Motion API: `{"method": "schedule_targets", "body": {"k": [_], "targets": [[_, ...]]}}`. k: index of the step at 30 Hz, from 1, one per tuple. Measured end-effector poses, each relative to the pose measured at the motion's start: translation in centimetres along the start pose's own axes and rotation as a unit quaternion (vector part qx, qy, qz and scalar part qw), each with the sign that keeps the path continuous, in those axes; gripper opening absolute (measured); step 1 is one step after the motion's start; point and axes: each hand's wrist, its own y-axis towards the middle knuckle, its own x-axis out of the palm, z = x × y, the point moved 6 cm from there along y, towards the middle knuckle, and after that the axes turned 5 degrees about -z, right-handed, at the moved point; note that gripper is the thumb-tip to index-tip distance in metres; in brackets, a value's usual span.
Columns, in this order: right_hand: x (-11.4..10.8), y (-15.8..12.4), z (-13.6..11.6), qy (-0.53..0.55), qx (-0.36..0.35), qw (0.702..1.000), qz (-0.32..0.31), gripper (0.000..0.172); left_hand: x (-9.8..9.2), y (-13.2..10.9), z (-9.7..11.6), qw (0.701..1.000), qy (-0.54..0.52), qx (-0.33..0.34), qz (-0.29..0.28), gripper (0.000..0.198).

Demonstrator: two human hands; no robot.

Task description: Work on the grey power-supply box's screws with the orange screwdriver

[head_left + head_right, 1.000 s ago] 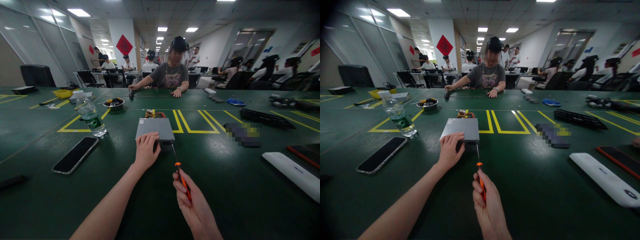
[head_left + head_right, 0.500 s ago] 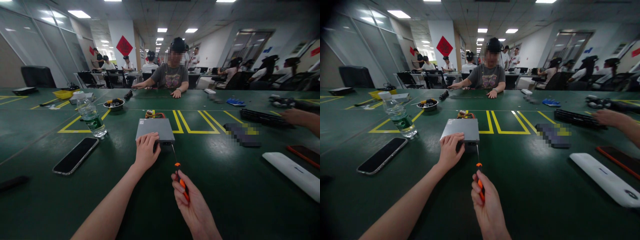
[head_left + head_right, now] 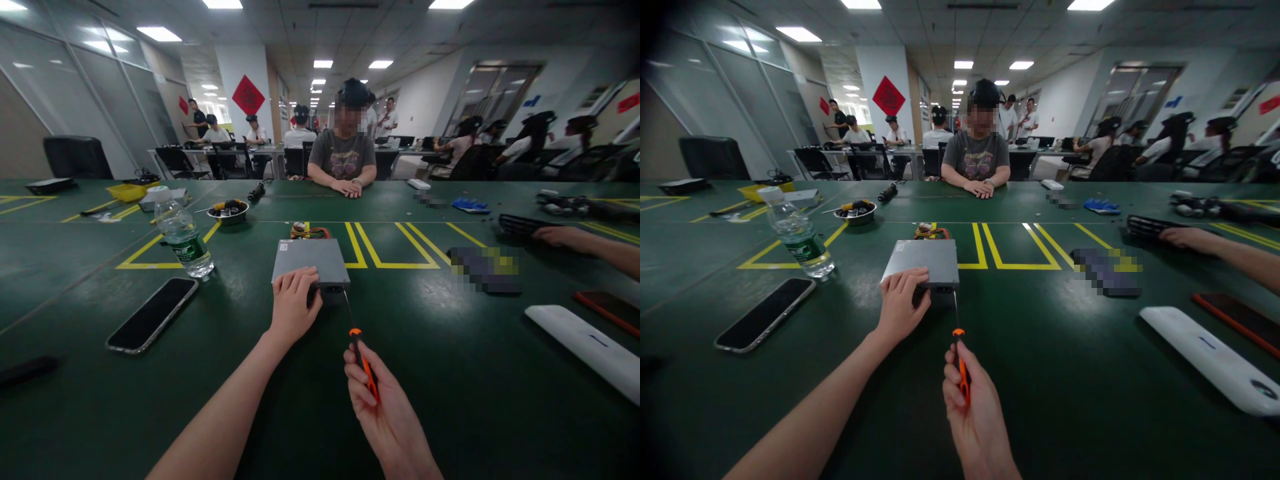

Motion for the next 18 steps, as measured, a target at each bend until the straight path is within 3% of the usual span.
{"method": "schedule_targets", "body": {"k": [4,11,18], "targets": [[0.26,-0.14,0.31,0.004,0.03,1.0,-0.007,0.023,0.04,0.0,-0.05,1.0,-0.003,-0.004,-0.003,0.02],[-0.13,-0.01,-0.4,-0.042,-0.025,0.999,0.001,0.016,0.06,0.0,-0.09,1.0,0.003,0.004,0.006,0.018],[-0.24,0.02,-0.28,-0.063,0.004,0.998,-0.004,0.025,0.21,-0.09,-0.17,1.0,0.004,0.003,0.007,0.019]]}}
